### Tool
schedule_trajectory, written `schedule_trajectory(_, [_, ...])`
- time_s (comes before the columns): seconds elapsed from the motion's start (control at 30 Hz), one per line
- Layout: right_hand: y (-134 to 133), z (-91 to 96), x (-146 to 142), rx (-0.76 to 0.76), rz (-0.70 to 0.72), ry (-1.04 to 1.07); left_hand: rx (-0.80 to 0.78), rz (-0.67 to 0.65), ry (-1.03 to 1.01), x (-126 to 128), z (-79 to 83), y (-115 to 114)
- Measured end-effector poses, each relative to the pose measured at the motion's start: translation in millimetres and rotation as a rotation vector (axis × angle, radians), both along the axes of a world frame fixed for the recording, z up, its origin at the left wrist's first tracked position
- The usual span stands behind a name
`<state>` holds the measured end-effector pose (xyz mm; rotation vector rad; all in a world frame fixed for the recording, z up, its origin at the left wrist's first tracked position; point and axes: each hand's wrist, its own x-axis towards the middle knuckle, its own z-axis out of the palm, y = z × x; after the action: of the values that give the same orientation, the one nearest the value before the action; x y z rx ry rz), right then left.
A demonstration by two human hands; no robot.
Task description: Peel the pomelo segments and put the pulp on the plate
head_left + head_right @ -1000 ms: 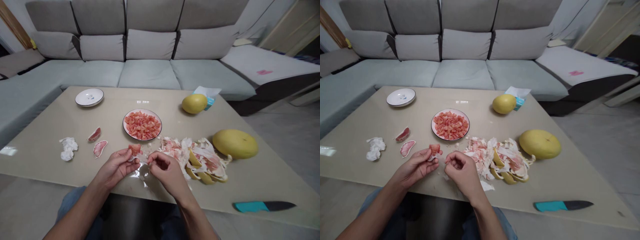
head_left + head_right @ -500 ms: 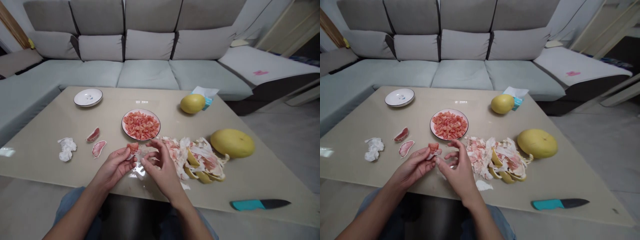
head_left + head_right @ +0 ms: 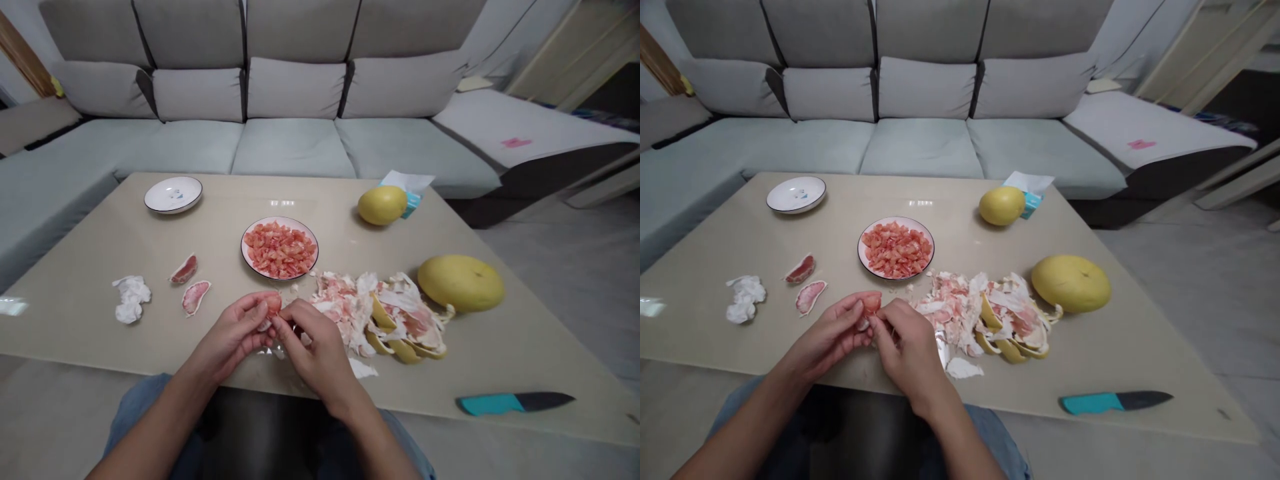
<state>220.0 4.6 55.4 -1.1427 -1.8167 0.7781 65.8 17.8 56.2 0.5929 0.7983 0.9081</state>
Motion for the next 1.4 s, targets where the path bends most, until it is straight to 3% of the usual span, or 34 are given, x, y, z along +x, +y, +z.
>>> schedule_trajectory(0.2, [-4,3.2,-2,0.069,-0.083,-0.023,-0.038,-0.049,-0.061,0,-0.6,0])
schedule_trajectory(0.4, [1,5.3,16,0.157,-0.271,-0.056,-0.104,0.053,-0.14,-12,3.2,7])
schedule_trajectory(0.5, [5,-2.2,24,0.09,-0.229,-0.13,-0.164,0.046,-0.174,-13,2.7,8])
schedule_trajectory(0.63, [8,-11.6,24,-0.082,-0.134,-0.485,-0.176,0.053,-0.185,-12,1.1,9])
schedule_trajectory(0.73, [7,-8.7,20,-0.192,-0.229,-0.706,-0.106,0.066,-0.103,-11,3.0,7])
schedule_trajectory(0.83, [6,-3.2,16,-0.252,-0.332,-0.77,-0.004,0.051,0.083,-10,6.1,3])
schedule_trajectory(1.07, [6,-5.9,18,-0.218,-0.215,-0.539,0.196,0.092,0.416,-6,6.3,1])
schedule_trajectory(1.2, [6,-8.4,20,-0.198,-0.24,-0.328,0.204,0.075,0.461,-6,5.4,2])
schedule_trajectory(1.4, [6,2.7,17,-0.222,-0.143,0.107,0.221,0.064,0.467,-6,6.9,2])
